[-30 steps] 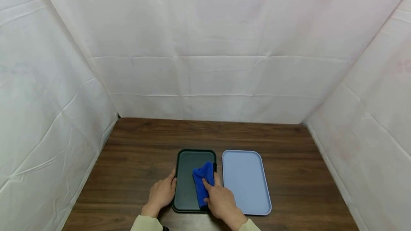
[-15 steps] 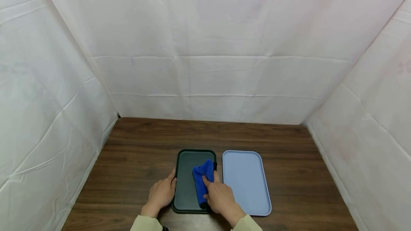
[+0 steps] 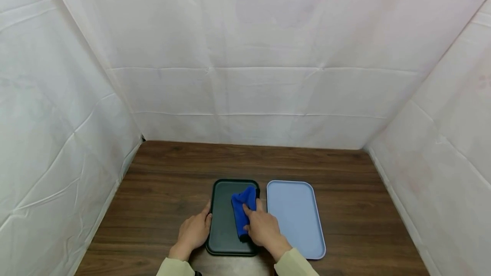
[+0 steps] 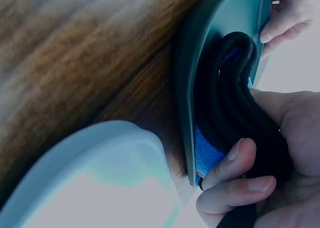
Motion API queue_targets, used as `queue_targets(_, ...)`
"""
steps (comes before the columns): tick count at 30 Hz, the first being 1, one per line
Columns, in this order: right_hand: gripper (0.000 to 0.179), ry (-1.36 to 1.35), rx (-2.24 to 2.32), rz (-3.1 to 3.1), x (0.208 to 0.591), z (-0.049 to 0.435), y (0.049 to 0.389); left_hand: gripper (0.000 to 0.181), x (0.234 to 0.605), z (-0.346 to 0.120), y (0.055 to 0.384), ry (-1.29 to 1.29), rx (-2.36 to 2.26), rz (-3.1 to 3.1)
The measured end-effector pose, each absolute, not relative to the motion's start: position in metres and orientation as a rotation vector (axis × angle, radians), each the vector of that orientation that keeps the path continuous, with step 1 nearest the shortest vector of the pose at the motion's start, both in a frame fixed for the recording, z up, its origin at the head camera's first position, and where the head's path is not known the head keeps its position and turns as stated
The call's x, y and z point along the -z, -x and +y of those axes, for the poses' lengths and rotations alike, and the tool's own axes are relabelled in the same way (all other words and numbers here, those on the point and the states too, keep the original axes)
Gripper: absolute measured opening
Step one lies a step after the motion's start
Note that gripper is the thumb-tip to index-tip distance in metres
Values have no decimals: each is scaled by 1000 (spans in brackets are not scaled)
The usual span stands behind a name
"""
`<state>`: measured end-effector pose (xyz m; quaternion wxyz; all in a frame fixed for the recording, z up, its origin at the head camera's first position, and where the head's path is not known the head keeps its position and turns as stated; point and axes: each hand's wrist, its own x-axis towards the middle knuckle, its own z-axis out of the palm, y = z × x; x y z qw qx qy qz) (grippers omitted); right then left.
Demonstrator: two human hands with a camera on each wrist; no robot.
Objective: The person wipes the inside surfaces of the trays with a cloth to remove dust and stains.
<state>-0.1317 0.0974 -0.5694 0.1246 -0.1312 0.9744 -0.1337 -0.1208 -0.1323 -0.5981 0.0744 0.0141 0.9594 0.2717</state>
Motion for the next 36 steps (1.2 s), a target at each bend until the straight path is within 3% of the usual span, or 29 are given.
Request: queue_targets(36,63,344,381,2883,569,89,167,50,598,-133,122,-20,-793,2861)
